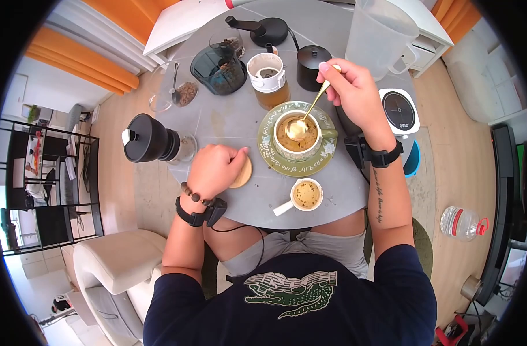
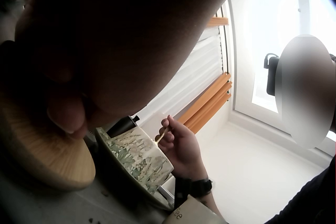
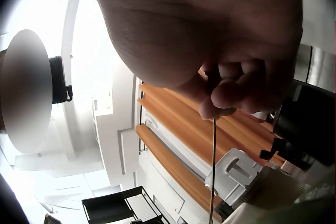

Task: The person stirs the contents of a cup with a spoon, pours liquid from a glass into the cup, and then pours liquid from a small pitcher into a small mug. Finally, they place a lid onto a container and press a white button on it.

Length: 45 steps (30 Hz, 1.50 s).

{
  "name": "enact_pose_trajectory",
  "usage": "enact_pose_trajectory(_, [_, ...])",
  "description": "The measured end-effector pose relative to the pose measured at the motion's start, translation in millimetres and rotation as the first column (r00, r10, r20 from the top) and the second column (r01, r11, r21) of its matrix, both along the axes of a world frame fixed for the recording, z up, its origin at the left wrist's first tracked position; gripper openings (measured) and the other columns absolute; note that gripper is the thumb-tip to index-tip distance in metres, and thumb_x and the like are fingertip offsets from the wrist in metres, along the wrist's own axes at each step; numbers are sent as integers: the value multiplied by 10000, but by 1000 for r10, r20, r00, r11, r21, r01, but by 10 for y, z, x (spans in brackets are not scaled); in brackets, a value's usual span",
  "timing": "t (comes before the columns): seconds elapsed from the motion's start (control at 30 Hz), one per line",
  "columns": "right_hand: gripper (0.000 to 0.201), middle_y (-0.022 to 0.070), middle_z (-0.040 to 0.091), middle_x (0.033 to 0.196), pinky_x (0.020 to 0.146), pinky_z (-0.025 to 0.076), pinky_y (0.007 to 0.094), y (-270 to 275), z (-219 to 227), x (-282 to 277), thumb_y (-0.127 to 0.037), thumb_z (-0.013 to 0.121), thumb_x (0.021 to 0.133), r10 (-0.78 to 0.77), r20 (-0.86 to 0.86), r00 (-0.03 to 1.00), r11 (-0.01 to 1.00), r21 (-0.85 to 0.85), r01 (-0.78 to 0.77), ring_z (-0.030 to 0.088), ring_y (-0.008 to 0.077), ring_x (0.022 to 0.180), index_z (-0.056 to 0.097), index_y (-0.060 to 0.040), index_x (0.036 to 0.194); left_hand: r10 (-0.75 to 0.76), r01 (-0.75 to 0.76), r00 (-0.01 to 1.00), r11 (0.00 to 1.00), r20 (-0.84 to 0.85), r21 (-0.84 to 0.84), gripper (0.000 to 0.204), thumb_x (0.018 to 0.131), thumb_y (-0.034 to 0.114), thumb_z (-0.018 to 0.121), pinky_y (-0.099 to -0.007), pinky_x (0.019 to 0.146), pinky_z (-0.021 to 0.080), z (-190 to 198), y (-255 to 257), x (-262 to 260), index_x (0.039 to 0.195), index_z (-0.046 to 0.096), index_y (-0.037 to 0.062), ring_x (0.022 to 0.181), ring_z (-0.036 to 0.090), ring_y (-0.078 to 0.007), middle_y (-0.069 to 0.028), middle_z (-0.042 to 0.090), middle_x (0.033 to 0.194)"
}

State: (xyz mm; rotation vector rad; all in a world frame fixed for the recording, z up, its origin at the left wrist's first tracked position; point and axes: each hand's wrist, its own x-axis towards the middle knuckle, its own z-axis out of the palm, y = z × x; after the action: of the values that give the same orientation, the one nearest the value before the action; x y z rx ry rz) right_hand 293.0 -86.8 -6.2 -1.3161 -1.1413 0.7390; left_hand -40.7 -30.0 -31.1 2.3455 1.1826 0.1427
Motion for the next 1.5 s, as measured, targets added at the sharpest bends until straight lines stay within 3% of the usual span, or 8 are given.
enact_pose_trajectory(0.33, [328, -17, 639, 683, 574, 464, 246, -47, 71, 172, -323, 706, 1136, -57, -305, 950, 998, -13, 56, 575, 70, 588, 788, -46, 982, 2, -2, 1000, 1000, -6, 2, 525, 1093, 357, 695, -539, 595, 500, 19, -3, 7, 694, 737, 19, 614, 625, -490, -249, 612, 630])
enact_pose_trajectory(0.37, [321, -10, 651, 699, 589, 483, 255, -49, 71, 187, -314, 698, 1141, -53, -359, 932, 998, 6, 59, 587, 78, 597, 788, -39, 1003, 5, -5, 1000, 1000, -5, 3, 525, 1093, 357, 695, -539, 595, 500, 5, -2, -2, 694, 737, 19, 614, 625, -490, -249, 612, 630])
enact_pose_trajectory(0.43, [314, -3, 664, 714, 605, 502, 263, -43, 69, 204, -305, 691, 1146, -44, -409, 912, 998, 26, 59, 600, 85, 607, 787, -32, 1024, -18, 20, 1000, 998, -21, 61, 562, 1102, 370, 689, -439, 575, 514, -38, 11, -18, 654, 745, 36, 513, 656, -352, -144, 648, 553])
enact_pose_trajectory(0.6, [330, 65, 761, 883, 748, 608, 319, -8, 47, 218, -302, 655, 1179, -61, -491, 869, 993, 58, 103, 708, 141, 748, 770, 5, 1144, -33, 35, 999, 997, -15, 75, 536, 1098, 358, 687, -457, 580, 506, -37, 16, -20, 673, 747, 38, 535, 646, -382, -158, 647, 573])
enact_pose_trajectory(0.9, [368, 158, 830, 1054, 926, 664, 356, 36, 80, 30, -290, 631, 1198, -93, -382, 920, 983, 111, 146, 812, 214, 936, 766, 43, 1278, -37, 37, 999, 996, -1, 84, 526, 1089, 351, 693, -486, 575, 483, -16, 6, -12, 680, 727, 23, 554, 616, -432, -201, 616, 591])
enact_pose_trajectory(1.13, [320, 164, 842, 1077, 899, 665, 333, 74, 1, -117, -207, 645, 1194, -101, -166, 981, 962, 236, 139, 819, 196, 948, 788, 57, 1306, -48, 47, 999, 994, 11, 100, 535, 1088, 355, 697, -500, 571, 475, -26, 10, -18, 672, 718, 19, 567, 601, -457, -224, 599, 600])
enact_pose_trajectory(1.2, [346, 166, 847, 1167, 971, 640, 334, 58, -11, -140, -226, 635, 1204, -102, -48, 994, 959, 261, 111, 814, 189, 1026, 768, 58, 1349, -46, 44, 999, 994, 10, 97, 538, 1088, 355, 697, -501, 571, 473, -15, 7, -16, 668, 716, 19, 567, 600, -458, -225, 597, 600])
enact_pose_trajectory(1.5, [283, 124, 854, 1164, 928, 630, 297, 63, -25, -186, -187, 686, 1174, -85, -22, 996, 938, 335, 87, 802, 158, 1024, 808, 11, 1335, -48, 47, 999, 994, 6, 104, 541, 1090, 358, 699, -501, 572, 475, -24, 11, -16, 667, 719, 21, 572, 604, -459, -226, 598, 603])
